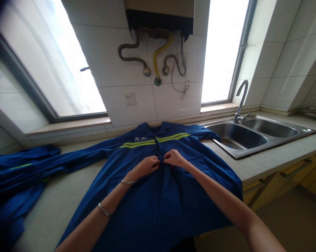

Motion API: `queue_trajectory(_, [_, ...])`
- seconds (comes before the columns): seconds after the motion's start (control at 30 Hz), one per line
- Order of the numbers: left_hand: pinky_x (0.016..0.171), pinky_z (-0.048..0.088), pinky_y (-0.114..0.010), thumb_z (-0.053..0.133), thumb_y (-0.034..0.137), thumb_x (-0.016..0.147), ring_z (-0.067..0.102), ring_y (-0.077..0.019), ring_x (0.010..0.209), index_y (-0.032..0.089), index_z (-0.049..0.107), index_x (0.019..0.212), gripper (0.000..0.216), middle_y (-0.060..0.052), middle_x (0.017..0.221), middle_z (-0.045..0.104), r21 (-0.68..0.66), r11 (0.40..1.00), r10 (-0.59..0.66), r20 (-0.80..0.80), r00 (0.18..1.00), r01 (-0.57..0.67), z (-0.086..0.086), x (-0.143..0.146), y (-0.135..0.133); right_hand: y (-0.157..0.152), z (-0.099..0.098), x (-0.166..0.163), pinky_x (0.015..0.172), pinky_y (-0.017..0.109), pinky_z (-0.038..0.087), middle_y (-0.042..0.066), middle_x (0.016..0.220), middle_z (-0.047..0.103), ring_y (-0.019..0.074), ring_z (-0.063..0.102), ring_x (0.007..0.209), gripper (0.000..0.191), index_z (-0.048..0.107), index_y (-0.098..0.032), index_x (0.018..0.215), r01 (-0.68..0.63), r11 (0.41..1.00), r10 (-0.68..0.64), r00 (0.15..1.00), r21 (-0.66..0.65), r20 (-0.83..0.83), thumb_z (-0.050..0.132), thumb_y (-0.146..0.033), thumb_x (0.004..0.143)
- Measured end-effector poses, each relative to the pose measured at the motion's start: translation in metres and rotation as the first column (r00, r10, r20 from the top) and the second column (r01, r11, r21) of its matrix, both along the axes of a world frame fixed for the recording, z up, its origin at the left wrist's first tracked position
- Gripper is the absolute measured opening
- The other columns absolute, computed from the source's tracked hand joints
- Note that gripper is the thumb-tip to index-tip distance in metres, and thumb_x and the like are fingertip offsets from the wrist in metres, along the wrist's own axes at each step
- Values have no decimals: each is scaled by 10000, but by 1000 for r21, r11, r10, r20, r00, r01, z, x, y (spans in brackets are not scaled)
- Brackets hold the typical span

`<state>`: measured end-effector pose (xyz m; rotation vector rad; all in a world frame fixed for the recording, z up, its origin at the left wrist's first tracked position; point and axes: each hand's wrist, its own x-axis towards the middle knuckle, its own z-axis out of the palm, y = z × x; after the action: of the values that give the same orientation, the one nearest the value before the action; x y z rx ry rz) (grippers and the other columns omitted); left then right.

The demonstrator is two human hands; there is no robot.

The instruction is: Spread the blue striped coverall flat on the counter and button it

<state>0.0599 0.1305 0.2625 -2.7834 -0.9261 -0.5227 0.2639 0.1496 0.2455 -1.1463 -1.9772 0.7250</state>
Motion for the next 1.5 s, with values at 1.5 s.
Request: queue_trajectory(1.5, [662,399,-228,489,157,827,564,-139,697,145,625,750,157,-47,749,621,42,999,-5,297,955,-8,-5,9,-3,8,-8,-8,484,184,465,3,600,645,96,561,513,195,715,-103,770,-65,992,26,946,-109,-322,662,-254,660])
